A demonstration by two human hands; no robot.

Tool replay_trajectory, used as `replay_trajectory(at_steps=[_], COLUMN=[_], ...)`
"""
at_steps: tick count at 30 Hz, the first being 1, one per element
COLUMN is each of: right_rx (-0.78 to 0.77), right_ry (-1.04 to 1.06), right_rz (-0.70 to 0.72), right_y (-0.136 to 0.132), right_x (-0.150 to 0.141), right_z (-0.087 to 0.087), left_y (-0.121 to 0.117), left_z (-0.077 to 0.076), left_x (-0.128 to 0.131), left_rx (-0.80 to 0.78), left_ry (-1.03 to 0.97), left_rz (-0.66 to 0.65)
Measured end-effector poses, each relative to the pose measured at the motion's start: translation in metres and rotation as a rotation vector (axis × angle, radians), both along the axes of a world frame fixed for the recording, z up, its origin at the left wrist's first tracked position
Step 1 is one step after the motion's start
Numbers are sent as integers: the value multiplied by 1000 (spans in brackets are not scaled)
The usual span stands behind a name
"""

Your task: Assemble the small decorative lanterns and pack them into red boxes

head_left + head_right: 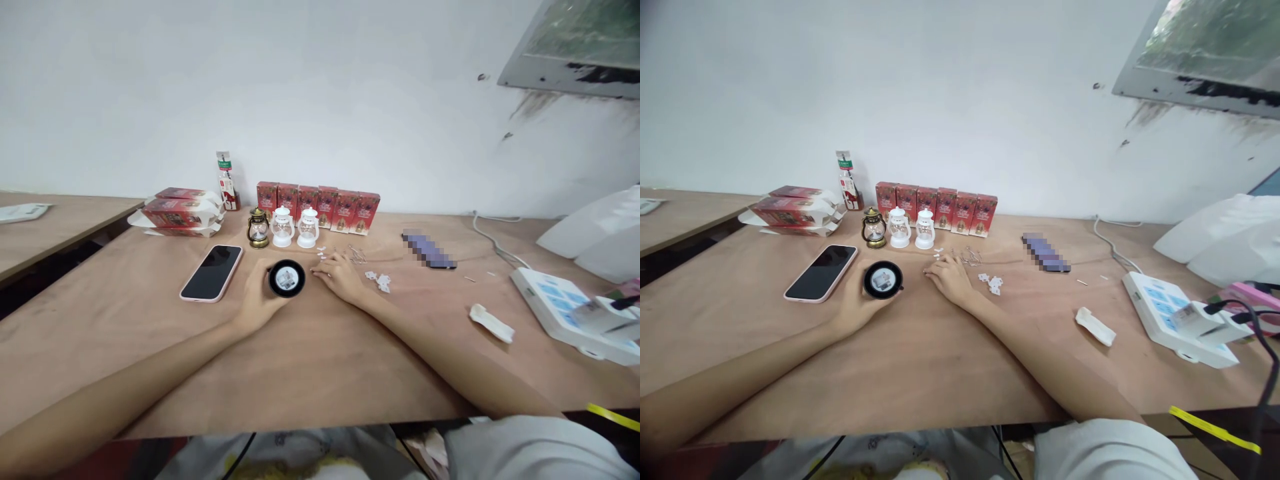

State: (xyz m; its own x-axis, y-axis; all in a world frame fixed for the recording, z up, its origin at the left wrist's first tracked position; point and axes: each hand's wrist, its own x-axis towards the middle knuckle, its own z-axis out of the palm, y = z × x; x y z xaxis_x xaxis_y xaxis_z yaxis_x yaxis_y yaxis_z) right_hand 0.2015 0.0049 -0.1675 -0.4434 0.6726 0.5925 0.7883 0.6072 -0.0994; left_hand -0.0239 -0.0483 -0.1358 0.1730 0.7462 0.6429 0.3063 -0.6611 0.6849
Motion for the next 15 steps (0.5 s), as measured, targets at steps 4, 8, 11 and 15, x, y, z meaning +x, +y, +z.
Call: replay_trajectory(at_steps=[4, 8, 11, 15], right_rx=[-3, 17, 94, 270], right_ry=[-49, -100, -67, 205], right_rz=[-46, -93, -98, -54], right_y=[-1, -1, -4, -19], right_x=[-2, -4, -3, -1], right_z=[3, 3, 4, 8], left_y=[11, 22, 25, 25], left_z=[1, 2, 3, 7], left_x=[6, 14, 15, 8], left_rx=[-17, -14, -17, -34], left_ry=[65, 67, 73, 154], left_rz=[-31, -22, -22, -35])
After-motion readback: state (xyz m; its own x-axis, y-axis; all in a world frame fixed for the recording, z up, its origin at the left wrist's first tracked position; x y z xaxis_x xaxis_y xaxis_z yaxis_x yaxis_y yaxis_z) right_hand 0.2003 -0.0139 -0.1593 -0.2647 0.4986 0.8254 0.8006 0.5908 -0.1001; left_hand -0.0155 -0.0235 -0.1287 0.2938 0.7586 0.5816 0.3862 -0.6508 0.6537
